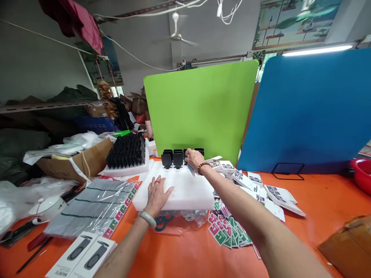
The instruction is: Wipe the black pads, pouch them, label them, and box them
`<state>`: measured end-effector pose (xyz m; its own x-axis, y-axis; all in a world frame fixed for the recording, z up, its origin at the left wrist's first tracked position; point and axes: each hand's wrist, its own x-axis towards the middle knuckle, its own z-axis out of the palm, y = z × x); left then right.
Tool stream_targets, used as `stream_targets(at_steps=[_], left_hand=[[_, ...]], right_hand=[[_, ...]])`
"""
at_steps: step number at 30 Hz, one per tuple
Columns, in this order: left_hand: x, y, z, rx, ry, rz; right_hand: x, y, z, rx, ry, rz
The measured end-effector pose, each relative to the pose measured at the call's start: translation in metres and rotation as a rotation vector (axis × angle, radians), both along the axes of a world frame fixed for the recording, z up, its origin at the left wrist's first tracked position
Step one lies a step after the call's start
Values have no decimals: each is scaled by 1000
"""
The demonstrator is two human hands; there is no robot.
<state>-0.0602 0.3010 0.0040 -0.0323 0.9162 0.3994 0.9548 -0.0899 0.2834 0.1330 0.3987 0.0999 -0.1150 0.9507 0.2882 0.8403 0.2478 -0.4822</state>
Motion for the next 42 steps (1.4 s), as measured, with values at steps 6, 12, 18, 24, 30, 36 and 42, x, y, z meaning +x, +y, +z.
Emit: stream_targets(at_steps=[6,12,18,24,30,36,42], left_hand=[[-5,16,-20,-112,23,-13],[7,15,-16,-167,38,-13],[50,14,0,-174,12,-248],[57,12,2,-333,47,-330],[55,1,0,-294,76,-309],[62,2,1,-318,97,-322],[68,5,-2,-288,-51,-335]], right_hand=[[27,48,-14,3,-75,-129],[75,63,-19,-77,-112,-145],[75,64,-27,-96,-112,-74],[75,62,-31,-77,-66,-19],[74,49,-21,-13,28,38],[89,36,30,63,227,6],[124,-15,81,-111,410,46]])
